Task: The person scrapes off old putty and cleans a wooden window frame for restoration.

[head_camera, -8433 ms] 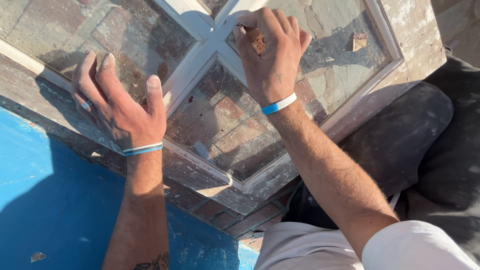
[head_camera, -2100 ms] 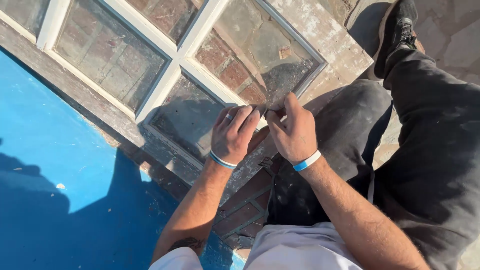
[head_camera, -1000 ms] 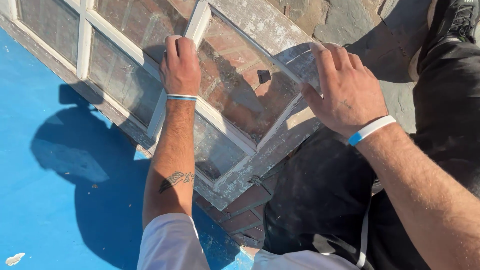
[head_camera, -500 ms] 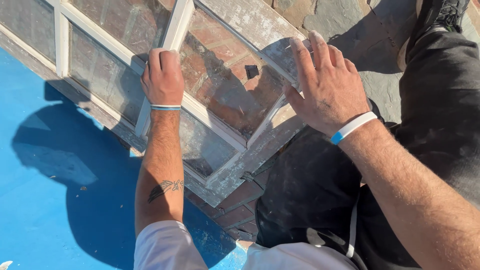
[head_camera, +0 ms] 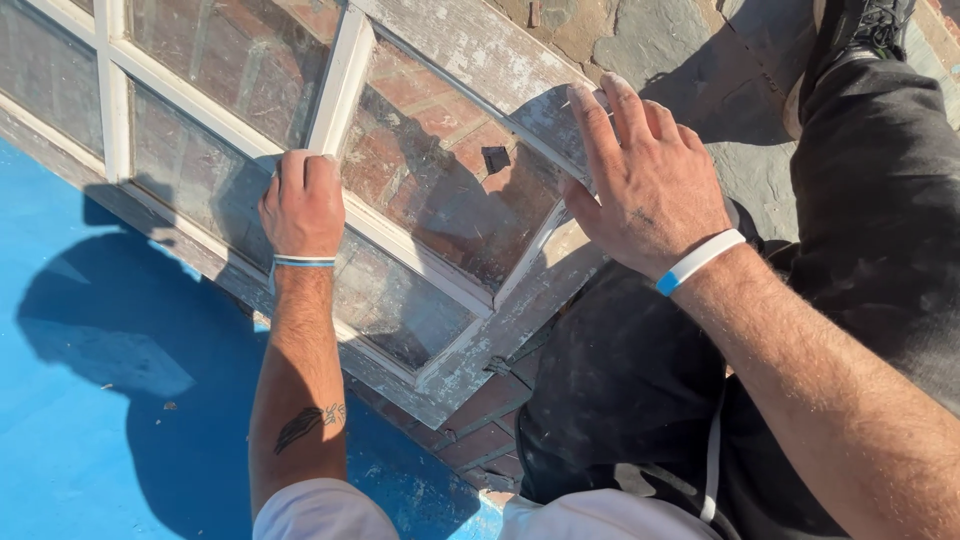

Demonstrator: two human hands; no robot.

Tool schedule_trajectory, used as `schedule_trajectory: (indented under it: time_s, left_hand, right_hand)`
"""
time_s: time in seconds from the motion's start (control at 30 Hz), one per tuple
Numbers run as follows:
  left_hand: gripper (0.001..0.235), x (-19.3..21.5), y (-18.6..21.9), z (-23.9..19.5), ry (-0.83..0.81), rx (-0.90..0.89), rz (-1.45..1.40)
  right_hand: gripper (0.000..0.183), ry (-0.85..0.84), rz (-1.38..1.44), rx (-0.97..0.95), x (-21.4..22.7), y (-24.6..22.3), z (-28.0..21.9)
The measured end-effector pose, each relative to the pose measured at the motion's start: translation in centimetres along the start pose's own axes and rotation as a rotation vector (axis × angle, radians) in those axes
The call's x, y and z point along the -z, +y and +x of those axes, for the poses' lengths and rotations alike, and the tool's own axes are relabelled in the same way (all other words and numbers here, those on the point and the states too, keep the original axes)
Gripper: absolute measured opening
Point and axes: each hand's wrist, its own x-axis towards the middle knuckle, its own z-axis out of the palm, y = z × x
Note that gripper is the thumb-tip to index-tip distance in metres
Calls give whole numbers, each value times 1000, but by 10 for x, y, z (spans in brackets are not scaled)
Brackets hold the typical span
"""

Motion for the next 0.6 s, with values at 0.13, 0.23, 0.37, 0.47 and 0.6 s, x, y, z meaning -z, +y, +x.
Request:
schedule_trajectory:
  time_s: [0.13, 0.23, 0.37, 0.47, 0.6]
  left_hand:
    - [15, 0, 17, 41, 8, -21, 41]
    - [16, 0, 12, 45, 45, -42, 81]
    - [15, 5, -7, 4, -65, -89, 61]
    - [16, 4, -8, 19, -77, -118, 78]
    - [19, 3, 16, 76, 17, -141, 90]
  right_hand:
    - [81, -7, -46, 1, 3, -7, -3]
    - [83, 0, -32, 30, 7, -6, 0]
    - [86, -32, -1, 5, 10, -3, 2]
    - [87, -31, -23, -2, 10, -8, 4]
    - [88, 6, -67, 29, 2, -3, -2]
